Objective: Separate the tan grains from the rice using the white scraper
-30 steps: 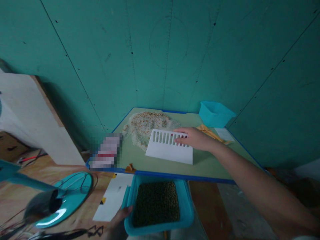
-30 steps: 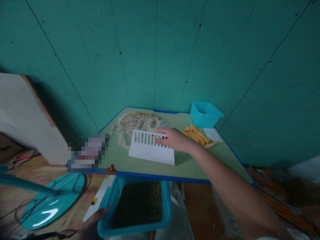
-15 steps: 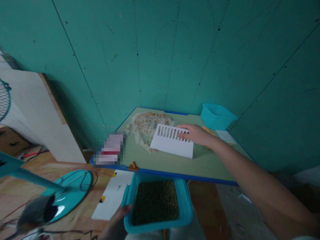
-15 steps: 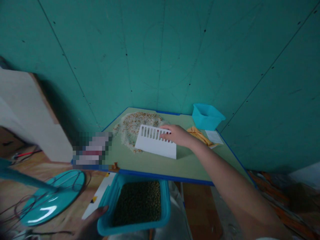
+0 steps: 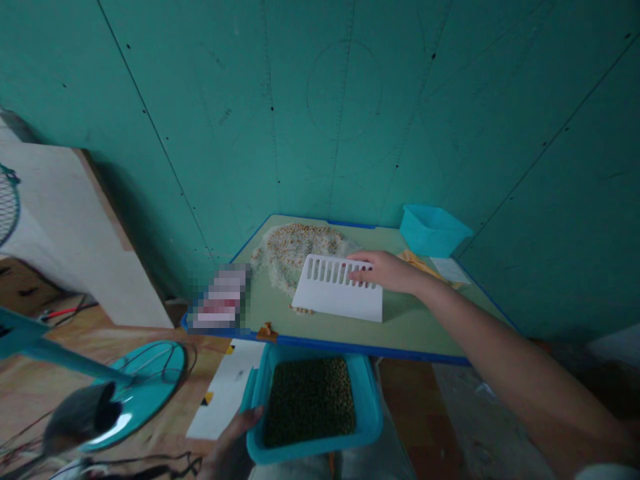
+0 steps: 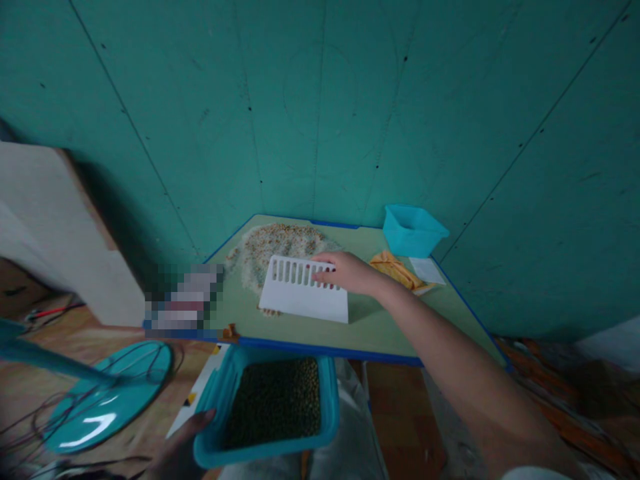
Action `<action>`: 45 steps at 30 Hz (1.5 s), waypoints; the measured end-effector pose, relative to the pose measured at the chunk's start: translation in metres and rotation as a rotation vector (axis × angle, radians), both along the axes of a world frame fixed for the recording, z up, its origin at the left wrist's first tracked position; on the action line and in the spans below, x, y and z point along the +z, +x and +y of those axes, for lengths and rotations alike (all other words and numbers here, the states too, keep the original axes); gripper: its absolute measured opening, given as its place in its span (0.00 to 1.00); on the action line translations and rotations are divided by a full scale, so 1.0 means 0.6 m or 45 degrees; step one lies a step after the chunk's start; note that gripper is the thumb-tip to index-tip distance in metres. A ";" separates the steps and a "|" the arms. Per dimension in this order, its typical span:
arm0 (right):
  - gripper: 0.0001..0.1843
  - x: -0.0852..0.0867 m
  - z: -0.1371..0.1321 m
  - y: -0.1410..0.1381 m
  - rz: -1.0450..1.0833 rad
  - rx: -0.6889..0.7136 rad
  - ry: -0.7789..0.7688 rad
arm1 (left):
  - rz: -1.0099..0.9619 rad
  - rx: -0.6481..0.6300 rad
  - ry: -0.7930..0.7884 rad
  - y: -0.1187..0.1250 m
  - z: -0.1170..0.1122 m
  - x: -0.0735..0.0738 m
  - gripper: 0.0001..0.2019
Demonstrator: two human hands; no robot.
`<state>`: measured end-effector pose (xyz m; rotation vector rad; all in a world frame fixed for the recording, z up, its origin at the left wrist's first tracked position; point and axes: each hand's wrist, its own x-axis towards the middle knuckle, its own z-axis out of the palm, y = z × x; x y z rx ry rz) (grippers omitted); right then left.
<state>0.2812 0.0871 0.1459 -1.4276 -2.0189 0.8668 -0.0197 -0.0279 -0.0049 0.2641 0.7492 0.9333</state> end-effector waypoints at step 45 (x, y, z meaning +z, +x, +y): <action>0.16 0.029 -0.058 -0.007 -0.166 -0.095 0.265 | -0.123 -0.011 -0.023 0.000 0.002 -0.003 0.13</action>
